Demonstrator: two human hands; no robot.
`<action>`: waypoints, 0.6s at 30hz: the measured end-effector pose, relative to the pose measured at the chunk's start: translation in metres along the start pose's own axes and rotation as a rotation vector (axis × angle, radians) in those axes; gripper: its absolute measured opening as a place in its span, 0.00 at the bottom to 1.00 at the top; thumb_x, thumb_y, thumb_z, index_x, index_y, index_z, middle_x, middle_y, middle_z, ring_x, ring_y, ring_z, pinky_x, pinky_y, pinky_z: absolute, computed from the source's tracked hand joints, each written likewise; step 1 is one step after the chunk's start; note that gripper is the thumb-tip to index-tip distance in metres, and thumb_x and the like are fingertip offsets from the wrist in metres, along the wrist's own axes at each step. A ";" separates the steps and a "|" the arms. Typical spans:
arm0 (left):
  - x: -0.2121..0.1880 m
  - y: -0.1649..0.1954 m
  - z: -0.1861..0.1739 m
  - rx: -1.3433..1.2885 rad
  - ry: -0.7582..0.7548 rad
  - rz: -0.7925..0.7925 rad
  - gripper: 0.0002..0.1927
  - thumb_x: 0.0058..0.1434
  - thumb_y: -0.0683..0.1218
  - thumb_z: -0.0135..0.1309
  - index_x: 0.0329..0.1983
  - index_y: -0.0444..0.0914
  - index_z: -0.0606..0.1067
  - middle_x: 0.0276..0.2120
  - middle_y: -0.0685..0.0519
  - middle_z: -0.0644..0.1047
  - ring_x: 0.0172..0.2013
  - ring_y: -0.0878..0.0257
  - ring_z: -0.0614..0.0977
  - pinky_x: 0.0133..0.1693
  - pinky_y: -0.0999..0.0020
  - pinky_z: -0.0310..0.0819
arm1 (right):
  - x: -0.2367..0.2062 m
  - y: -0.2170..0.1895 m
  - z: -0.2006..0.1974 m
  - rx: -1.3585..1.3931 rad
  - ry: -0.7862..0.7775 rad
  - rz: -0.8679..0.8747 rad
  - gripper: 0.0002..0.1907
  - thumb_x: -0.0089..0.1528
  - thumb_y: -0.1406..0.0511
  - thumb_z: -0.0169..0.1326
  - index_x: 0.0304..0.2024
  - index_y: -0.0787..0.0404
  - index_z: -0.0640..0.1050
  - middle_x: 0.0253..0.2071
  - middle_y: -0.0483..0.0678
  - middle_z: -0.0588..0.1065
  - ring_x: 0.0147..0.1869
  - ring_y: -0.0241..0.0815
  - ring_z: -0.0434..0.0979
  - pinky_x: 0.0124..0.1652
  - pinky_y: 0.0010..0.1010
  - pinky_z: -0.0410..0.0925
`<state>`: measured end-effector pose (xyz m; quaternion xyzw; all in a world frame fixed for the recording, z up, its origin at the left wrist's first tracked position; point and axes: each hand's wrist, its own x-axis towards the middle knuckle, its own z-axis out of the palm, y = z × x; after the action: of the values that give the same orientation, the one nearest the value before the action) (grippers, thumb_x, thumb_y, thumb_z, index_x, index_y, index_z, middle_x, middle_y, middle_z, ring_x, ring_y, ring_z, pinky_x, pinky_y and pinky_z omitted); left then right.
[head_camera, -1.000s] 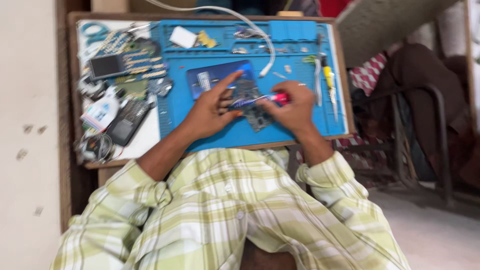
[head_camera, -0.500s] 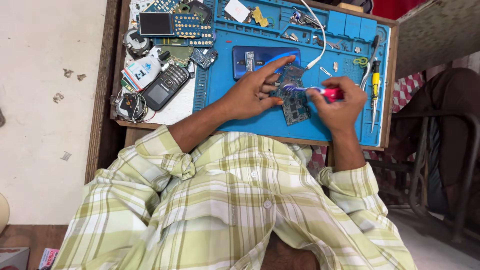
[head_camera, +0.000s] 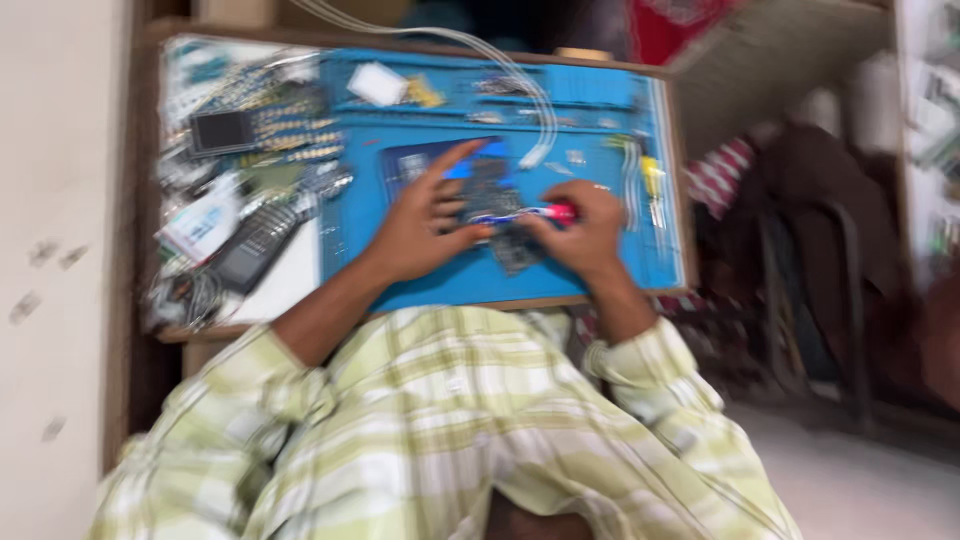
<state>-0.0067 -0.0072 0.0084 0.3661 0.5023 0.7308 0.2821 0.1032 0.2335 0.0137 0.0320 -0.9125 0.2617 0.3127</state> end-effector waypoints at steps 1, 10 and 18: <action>-0.001 0.001 0.000 0.022 0.029 -0.036 0.49 0.58 0.33 0.64 0.78 0.45 0.53 0.55 0.50 0.78 0.53 0.66 0.82 0.47 0.74 0.82 | 0.001 -0.002 -0.001 -0.005 -0.002 -0.005 0.20 0.51 0.56 0.76 0.35 0.60 0.81 0.34 0.49 0.80 0.35 0.44 0.80 0.37 0.33 0.72; -0.001 -0.001 0.001 0.217 0.035 -0.043 0.42 0.61 0.31 0.60 0.76 0.41 0.59 0.49 0.48 0.79 0.48 0.67 0.81 0.43 0.76 0.79 | 0.009 -0.021 -0.007 -0.136 0.118 -0.029 0.23 0.49 0.51 0.76 0.31 0.58 0.81 0.29 0.46 0.78 0.32 0.44 0.78 0.34 0.35 0.69; -0.001 0.003 0.001 0.210 0.028 0.005 0.42 0.60 0.32 0.60 0.75 0.38 0.57 0.53 0.48 0.79 0.51 0.66 0.82 0.46 0.74 0.81 | 0.004 -0.015 -0.006 -0.098 0.048 0.036 0.22 0.49 0.51 0.76 0.29 0.57 0.80 0.27 0.45 0.76 0.30 0.42 0.77 0.33 0.35 0.67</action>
<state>-0.0051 -0.0083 0.0109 0.3848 0.5789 0.6800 0.2333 0.1063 0.2243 0.0269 -0.0059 -0.9168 0.2231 0.3312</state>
